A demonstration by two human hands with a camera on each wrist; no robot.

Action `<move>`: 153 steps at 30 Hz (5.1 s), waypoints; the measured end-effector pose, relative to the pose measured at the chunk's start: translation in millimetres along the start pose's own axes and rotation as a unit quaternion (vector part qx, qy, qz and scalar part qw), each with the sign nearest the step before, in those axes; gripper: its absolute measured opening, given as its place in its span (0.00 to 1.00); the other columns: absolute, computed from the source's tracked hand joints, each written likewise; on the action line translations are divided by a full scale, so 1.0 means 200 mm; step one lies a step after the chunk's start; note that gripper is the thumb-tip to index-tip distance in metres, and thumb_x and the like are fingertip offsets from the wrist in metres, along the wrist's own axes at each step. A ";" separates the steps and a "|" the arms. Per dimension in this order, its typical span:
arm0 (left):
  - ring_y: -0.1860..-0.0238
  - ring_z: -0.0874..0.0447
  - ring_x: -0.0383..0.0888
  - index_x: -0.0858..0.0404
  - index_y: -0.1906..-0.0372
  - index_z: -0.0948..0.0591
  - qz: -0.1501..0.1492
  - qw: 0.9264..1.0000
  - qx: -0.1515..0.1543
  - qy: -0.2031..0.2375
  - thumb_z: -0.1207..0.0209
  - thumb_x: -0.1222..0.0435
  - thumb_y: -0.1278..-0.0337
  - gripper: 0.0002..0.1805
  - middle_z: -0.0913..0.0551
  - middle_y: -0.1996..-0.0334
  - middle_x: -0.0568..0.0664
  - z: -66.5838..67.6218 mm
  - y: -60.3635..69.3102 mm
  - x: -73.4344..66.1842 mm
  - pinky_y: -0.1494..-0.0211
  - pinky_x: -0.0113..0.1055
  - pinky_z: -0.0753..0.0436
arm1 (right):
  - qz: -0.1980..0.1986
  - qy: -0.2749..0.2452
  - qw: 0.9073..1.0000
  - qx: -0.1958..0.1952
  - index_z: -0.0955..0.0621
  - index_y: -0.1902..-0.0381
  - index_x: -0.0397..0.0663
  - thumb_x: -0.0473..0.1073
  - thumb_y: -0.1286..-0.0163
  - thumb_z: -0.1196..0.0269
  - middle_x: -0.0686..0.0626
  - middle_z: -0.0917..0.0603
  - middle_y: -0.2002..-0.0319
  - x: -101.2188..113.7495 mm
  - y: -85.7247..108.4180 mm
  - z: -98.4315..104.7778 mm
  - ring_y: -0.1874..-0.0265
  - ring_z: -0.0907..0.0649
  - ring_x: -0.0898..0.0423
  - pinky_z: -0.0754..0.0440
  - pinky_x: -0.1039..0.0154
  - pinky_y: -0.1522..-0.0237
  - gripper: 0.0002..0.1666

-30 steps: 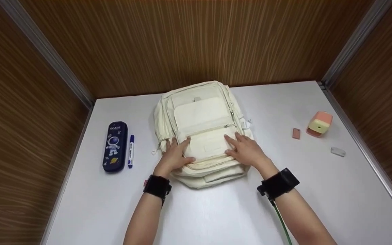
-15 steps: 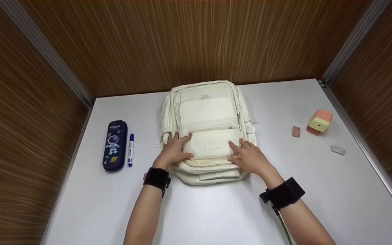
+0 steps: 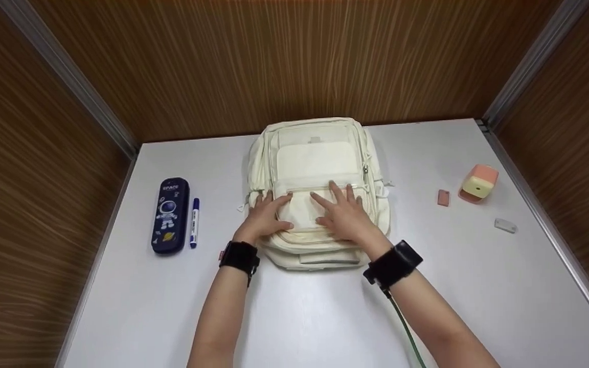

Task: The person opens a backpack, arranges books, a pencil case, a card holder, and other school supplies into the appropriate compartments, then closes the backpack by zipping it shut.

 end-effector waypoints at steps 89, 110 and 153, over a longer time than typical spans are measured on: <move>0.76 0.18 0.54 0.63 0.83 0.19 -0.013 0.975 -0.123 -0.185 0.38 0.73 0.48 0.11 0.18 0.78 0.56 0.10 0.31 0.09 0.76 0.49 0.22 | -0.076 0.059 0.993 0.074 0.48 0.25 0.85 0.65 0.26 0.53 0.46 0.59 0.22 -0.03 -0.22 -0.04 0.29 0.60 0.25 0.51 0.17 0.47 0.34; 0.83 0.32 0.37 0.68 0.83 0.18 -0.091 0.995 0.010 -0.038 0.40 0.76 0.44 0.13 0.29 0.88 0.39 0.03 0.33 0.07 0.77 0.32 0.32 | -0.080 0.055 0.992 0.076 0.49 0.25 0.86 0.65 0.26 0.53 0.47 0.61 0.21 -0.03 -0.23 -0.04 0.29 0.62 0.26 0.49 0.17 0.47 0.34; 0.81 0.26 0.37 0.64 0.72 0.28 -0.081 0.977 -0.033 0.195 0.30 0.76 0.58 0.16 0.24 0.81 0.44 0.00 0.34 0.04 0.77 0.30 0.27 | 0.188 -0.133 0.972 -0.056 0.15 0.55 0.43 0.33 0.34 0.39 0.47 0.16 0.72 0.55 0.09 -0.05 0.77 0.20 0.55 0.21 0.58 0.71 0.11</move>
Point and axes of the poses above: each hand's wrist, its own y-axis away from the middle knuckle, its own z-axis out of the back of the hand, x = y × z, the point moved 5 cm from there along -y, towards the middle knuckle
